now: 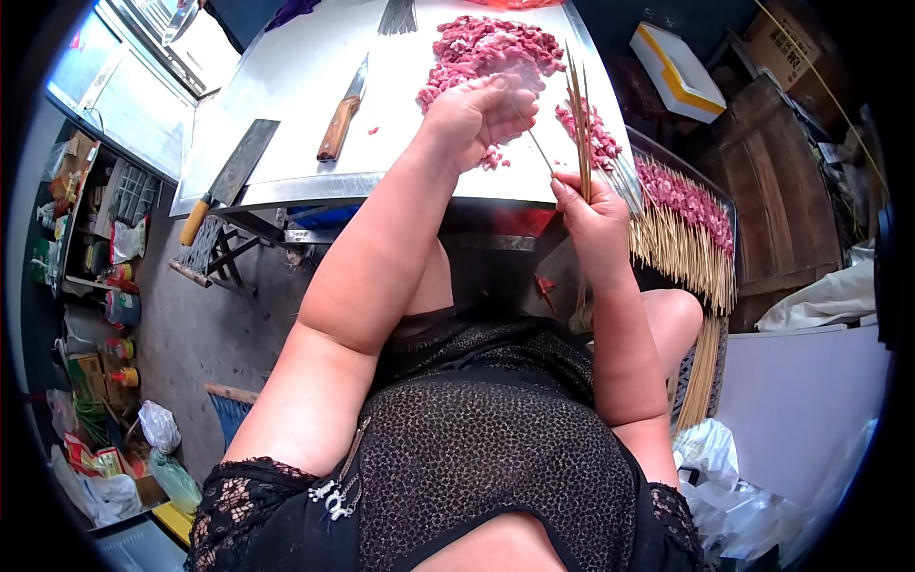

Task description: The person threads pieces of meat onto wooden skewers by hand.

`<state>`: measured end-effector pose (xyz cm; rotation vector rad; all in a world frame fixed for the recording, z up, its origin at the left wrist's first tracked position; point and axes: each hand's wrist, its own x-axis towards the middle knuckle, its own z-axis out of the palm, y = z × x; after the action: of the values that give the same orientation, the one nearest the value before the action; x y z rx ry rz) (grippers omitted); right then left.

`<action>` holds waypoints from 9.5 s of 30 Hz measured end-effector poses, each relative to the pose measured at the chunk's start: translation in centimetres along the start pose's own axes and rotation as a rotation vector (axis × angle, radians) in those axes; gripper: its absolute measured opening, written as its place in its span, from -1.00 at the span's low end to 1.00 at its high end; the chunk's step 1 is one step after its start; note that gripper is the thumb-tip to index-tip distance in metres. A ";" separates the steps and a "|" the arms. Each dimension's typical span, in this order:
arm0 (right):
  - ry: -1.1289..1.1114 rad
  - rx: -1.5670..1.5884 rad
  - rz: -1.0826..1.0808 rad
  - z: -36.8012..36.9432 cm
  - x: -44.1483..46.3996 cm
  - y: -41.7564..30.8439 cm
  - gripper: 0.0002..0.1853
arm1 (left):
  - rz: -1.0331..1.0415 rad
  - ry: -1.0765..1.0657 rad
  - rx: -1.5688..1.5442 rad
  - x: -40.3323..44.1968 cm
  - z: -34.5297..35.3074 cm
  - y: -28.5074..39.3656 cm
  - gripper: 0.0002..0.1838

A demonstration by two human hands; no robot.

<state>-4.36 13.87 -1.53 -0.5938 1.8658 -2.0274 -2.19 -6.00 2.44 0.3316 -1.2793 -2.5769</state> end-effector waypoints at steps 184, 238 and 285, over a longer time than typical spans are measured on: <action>-0.068 0.132 0.049 -1.4 -1.1 5.6 -0.78 | 0.038 -0.005 0.155 0.6 0.3 0.1 -0.69; -0.006 0.337 0.122 -4.4 -1.2 5.3 -0.76 | 0.270 0.004 1.847 2.4 -0.4 -1.0 -0.82; -0.107 0.173 0.129 -3.7 -1.4 5.2 -0.79 | -0.023 -0.173 0.225 0.2 -0.5 1.1 -0.71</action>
<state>-5.27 17.24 -7.07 -0.5106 1.6052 -2.0060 -2.05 -7.05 2.97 0.1671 -1.6407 -2.5299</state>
